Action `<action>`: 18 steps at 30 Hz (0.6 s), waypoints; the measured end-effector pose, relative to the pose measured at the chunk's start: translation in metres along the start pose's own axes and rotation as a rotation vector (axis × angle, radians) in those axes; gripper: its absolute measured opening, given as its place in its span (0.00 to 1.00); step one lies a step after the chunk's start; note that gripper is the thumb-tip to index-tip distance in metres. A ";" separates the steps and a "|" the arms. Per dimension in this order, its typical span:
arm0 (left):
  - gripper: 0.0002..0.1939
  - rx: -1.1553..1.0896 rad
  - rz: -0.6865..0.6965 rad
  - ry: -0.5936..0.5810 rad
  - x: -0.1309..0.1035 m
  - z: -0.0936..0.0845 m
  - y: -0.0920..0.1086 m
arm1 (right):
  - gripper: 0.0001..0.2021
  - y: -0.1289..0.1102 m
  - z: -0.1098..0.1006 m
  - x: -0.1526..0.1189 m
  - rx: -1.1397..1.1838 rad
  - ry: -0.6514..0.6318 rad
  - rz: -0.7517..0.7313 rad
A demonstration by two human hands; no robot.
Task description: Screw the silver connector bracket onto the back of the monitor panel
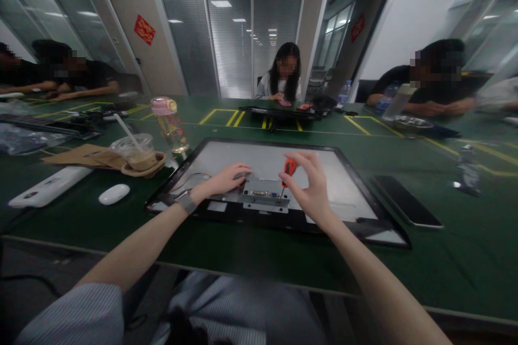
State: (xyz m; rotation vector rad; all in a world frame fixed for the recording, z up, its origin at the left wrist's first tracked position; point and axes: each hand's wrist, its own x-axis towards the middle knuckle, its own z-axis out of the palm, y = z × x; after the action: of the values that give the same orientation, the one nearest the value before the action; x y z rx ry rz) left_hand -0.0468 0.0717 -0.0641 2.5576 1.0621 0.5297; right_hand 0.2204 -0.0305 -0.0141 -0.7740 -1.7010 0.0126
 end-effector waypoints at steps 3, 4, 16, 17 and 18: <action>0.17 -0.011 -0.021 -0.005 -0.001 -0.002 0.003 | 0.18 0.001 0.001 0.001 -0.023 0.031 0.016; 0.17 -0.015 -0.028 -0.009 -0.001 -0.003 0.004 | 0.18 0.001 0.002 0.001 -0.029 0.044 0.021; 0.17 -0.019 -0.020 -0.012 -0.001 -0.002 0.002 | 0.13 0.002 0.002 -0.004 0.135 -0.004 0.101; 0.17 -0.016 -0.018 -0.011 -0.001 -0.002 0.002 | 0.12 0.003 0.001 -0.003 0.099 0.012 0.080; 0.17 -0.016 -0.016 -0.011 -0.001 -0.002 0.002 | 0.12 0.003 0.001 -0.002 0.062 0.030 0.060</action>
State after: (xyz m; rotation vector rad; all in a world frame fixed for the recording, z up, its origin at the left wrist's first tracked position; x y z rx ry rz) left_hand -0.0470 0.0694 -0.0615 2.5333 1.0696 0.5178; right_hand 0.2207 -0.0288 -0.0171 -0.7750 -1.6413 0.0937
